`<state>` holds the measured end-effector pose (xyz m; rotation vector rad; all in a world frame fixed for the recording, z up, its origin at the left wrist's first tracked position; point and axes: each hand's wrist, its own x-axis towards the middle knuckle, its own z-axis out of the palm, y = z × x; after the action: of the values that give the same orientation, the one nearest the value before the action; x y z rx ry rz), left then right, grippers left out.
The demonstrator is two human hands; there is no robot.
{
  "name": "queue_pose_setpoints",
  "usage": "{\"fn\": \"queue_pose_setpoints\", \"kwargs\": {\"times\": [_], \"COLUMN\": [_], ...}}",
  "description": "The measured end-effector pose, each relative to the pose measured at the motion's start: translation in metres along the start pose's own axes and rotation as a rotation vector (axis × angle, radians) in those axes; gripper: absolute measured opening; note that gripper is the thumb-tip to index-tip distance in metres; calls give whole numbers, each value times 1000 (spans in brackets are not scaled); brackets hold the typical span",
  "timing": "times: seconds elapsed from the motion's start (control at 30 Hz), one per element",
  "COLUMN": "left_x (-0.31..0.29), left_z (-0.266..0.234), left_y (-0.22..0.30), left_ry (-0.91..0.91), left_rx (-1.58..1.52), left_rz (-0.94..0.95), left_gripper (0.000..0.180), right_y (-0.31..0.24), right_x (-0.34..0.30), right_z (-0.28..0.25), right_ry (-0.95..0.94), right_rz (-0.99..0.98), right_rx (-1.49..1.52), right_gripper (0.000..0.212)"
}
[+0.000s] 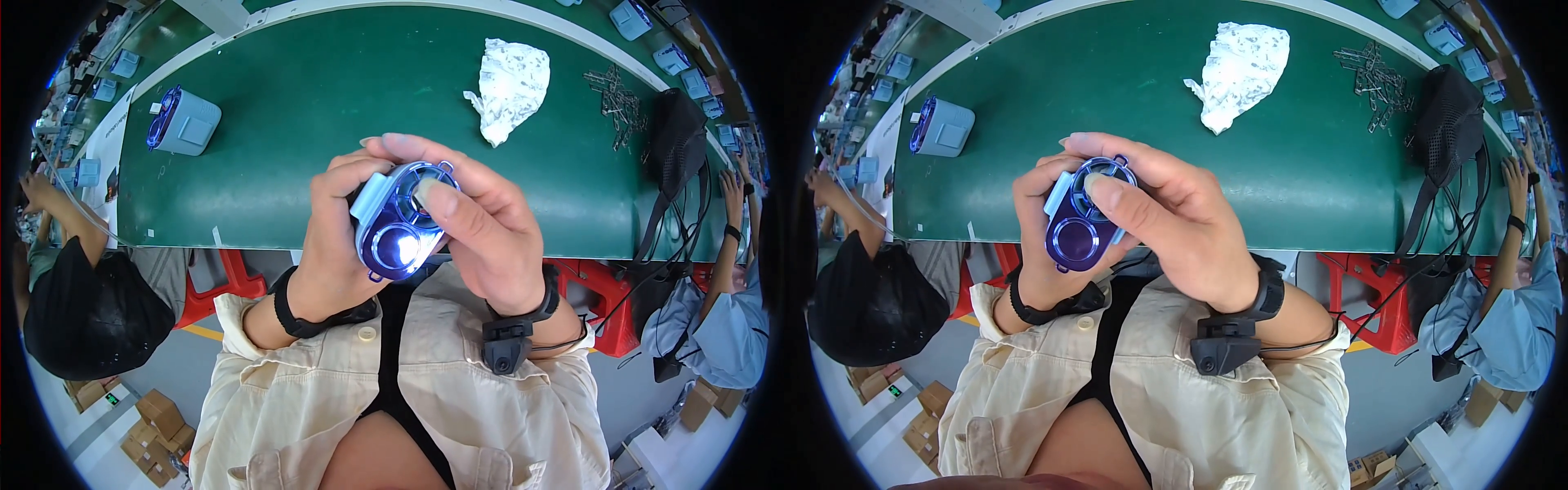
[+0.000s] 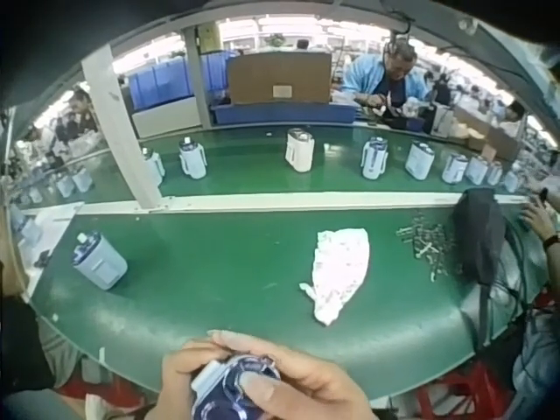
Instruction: The person picks up a blue device from the conveyor belt, peels a small white sticker from its top surface by hand, and places it back on the belt, repeating this for several devices.
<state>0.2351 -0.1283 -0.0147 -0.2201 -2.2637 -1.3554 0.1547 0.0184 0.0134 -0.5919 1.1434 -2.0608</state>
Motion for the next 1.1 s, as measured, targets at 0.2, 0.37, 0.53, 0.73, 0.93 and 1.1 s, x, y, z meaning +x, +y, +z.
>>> {"fn": "queue_pose_setpoints", "kwargs": {"times": [0.2,0.37,0.53,0.73,0.93,1.1], "left_x": [-2,-1,-1,-2,2,0], "left_z": [-1,-3,-2,-2,-3,0], "left_y": [1,2,3,0,-2,-4], "left_ry": [-4,-26,-14,1,5,60], "left_rx": [-124,-82,-35,27,-88,-98], "left_rz": [-74,-56,-55,-34,49,121], "left_gripper": [78,80,79,78,77,73], "right_y": [-3,0,5,2,-10,-8], "right_x": [2,4,5,6,4,0], "right_z": [-1,6,5,5,4,4], "right_ry": [-30,17,46,37,-50,-65], "right_rz": [63,78,75,35,89,22], "right_rx": [97,12,65,-18,64,26], "right_gripper": [60,50,37,36,48,59]}}
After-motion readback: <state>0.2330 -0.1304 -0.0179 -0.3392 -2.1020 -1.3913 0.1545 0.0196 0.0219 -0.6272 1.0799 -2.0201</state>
